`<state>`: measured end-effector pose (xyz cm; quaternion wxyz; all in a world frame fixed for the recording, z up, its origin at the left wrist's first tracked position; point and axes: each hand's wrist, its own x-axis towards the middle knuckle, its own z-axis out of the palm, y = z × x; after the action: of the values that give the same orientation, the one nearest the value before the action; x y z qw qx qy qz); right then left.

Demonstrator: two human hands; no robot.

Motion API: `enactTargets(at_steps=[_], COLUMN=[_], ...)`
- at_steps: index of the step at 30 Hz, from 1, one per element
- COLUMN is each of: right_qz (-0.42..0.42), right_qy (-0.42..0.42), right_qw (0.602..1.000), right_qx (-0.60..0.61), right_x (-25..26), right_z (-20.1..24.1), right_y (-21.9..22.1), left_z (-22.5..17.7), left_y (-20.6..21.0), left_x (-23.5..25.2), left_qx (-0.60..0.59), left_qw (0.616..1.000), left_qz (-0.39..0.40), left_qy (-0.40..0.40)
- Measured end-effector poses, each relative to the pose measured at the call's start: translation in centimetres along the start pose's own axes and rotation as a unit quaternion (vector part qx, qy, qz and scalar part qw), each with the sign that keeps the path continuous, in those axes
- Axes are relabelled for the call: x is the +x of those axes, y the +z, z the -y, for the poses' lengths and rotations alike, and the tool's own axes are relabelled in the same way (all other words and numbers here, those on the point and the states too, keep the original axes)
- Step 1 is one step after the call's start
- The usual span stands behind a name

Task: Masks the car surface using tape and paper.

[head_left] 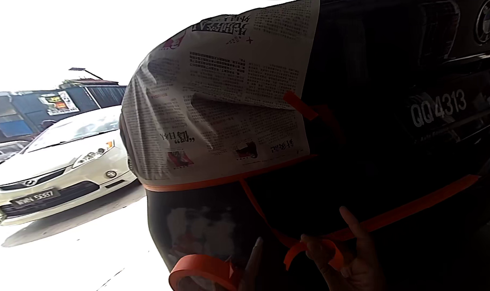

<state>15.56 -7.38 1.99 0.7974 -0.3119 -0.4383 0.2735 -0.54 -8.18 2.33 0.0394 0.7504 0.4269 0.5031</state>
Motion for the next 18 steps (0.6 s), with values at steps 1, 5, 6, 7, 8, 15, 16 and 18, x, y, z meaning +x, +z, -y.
enactTargets(at_steps=[1,5,6,7,8,15,16,18], right_qz=[0.004,0.005,0.003,0.002,-0.001,-0.082,-0.074,-0.051], right_qy=[0.012,0.057,0.057,0.047,0.028,-0.128,-0.123,-0.115], right_qw=[1.0,0.992,0.993,0.995,0.998,0.94,0.932,0.913], right_qx=[0.026,0.113,0.108,0.087,0.049,-0.306,-0.334,-0.387], right_x=[-0.5,-2.0,-2.0,-2.0,-1.8,2.9,3.1,3.5], right_z=[-0.3,-1.3,-1.5,-1.8,-1.9,-4.3,-4.8,-5.1], right_y=[0.4,0.9,1.0,1.0,1.1,2.2,2.3,2.7], left_z=[0.3,0.8,0.9,0.9,1.0,4.1,4.9,5.9], left_y=[0.7,2.2,2.2,2.1,1.9,0.2,0.2,0.2], left_x=[0.5,1.4,1.8,2.3,2.9,9.5,10.2,11.4], left_qx=[-0.004,-0.081,-0.081,-0.067,-0.036,0.238,0.26,0.297], left_qw=[0.999,0.996,0.996,0.997,0.998,0.957,0.945,0.922], left_qz=[0.005,-0.014,-0.027,-0.037,-0.048,-0.07,-0.068,-0.059], left_qy=[-0.031,-0.041,-0.027,-0.013,-0.001,0.149,0.188,0.242])
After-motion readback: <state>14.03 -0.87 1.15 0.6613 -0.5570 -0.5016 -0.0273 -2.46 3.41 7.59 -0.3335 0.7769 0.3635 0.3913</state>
